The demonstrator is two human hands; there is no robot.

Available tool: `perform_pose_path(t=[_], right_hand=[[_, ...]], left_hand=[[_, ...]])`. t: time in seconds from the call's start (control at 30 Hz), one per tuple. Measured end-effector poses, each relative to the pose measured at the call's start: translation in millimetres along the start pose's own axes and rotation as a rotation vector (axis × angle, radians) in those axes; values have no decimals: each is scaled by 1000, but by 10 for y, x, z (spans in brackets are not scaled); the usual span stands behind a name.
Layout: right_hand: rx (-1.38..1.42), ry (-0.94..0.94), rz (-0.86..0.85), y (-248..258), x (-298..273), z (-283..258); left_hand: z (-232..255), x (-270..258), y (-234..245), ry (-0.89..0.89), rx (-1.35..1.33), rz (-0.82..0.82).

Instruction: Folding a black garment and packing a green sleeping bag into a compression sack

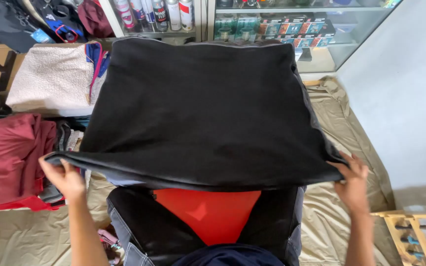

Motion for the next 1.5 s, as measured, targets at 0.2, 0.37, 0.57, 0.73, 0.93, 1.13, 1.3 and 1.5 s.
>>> perform_pose_path(t=[0.2, 0.37, 0.57, 0.73, 0.93, 1.13, 1.3, 1.5], right_hand=[[329, -365, -159, 1072, -264, 112], [431, -568, 21, 921, -197, 485], [662, -489, 378, -87, 753, 705], [642, -680, 374, -511, 1651, 512], [452, -774, 310, -1039, 2319, 874], [1013, -1123, -260, -996, 2332, 201], [540, -977, -208, -654, 2310, -149], [623, -602, -43, -692, 2014, 12]], left_hand=[[304, -43, 796, 61, -75, 42], [139, -81, 838, 193, 23, -74], [-27, 95, 265, 224, 15, 66], [-92, 473, -110, 115, 242, 73], [-966, 999, -630, 283, 324, 37], [-574, 776, -1060, 782, 435, -534], [-39, 563, -891, 1176, 45, -528], [-505, 477, -738, 596, 189, -546]])
Point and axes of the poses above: each hand's wrist, its own x-axis towards the middle knuckle, its own y-axis out of the back of the hand, z = x × y, the point moved 3 cm from there along x, towards the middle knuckle, and after that the axes turned 1 degree about x, right-handed, at the moved point
